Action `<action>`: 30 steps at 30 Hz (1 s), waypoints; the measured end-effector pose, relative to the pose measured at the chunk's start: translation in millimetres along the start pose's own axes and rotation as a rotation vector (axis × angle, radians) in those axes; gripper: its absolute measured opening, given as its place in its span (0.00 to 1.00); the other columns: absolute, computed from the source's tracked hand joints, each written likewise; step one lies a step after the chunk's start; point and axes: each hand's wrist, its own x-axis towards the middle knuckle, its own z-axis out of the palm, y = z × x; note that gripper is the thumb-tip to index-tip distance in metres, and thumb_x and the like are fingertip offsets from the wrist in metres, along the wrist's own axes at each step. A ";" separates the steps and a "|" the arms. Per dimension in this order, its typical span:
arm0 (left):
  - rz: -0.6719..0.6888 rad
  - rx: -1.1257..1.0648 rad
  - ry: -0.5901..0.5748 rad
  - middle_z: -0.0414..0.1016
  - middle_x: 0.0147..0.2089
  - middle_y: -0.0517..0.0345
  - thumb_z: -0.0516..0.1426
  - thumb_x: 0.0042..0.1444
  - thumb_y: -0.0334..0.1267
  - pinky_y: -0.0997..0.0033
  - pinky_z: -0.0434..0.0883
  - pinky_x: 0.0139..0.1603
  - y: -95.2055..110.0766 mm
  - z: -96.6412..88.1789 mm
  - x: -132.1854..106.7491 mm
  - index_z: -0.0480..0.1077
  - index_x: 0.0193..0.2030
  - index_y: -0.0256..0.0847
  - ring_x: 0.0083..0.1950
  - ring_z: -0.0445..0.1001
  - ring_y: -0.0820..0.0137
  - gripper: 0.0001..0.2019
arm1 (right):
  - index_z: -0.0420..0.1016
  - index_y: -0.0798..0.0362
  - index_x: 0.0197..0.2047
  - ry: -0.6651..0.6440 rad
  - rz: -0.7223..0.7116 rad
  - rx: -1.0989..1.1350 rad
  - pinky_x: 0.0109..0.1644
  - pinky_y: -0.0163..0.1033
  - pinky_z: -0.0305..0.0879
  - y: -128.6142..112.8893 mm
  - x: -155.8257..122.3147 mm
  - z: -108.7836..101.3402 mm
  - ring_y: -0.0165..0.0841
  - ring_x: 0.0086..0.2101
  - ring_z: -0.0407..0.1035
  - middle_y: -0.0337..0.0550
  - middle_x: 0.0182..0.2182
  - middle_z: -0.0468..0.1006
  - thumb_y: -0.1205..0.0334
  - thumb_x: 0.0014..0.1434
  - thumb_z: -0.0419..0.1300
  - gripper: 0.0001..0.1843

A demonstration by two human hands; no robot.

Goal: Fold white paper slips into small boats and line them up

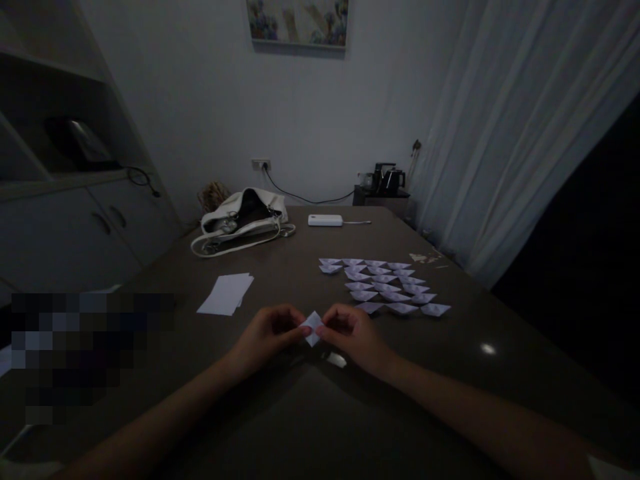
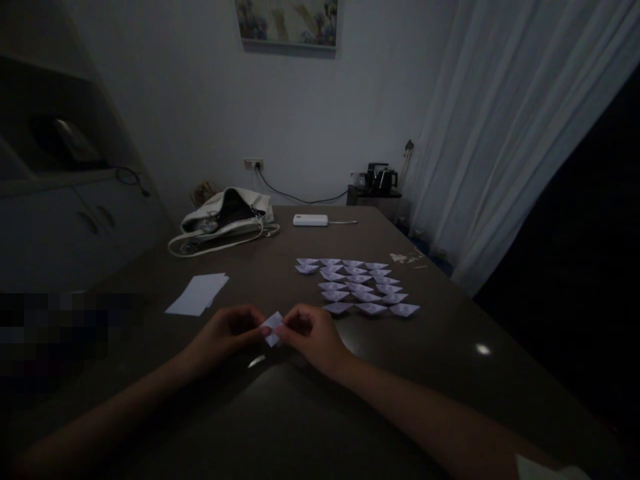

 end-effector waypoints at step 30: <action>0.023 -0.032 -0.097 0.77 0.30 0.55 0.61 0.52 0.43 0.74 0.68 0.32 -6.8 1.1 0.2 0.73 0.35 0.33 0.31 0.74 0.70 0.13 | 0.69 0.55 0.36 -0.080 -0.001 0.115 0.31 0.33 0.65 -1.8 -2.6 2.9 0.27 0.26 0.70 0.37 0.26 0.74 0.61 0.49 0.67 0.14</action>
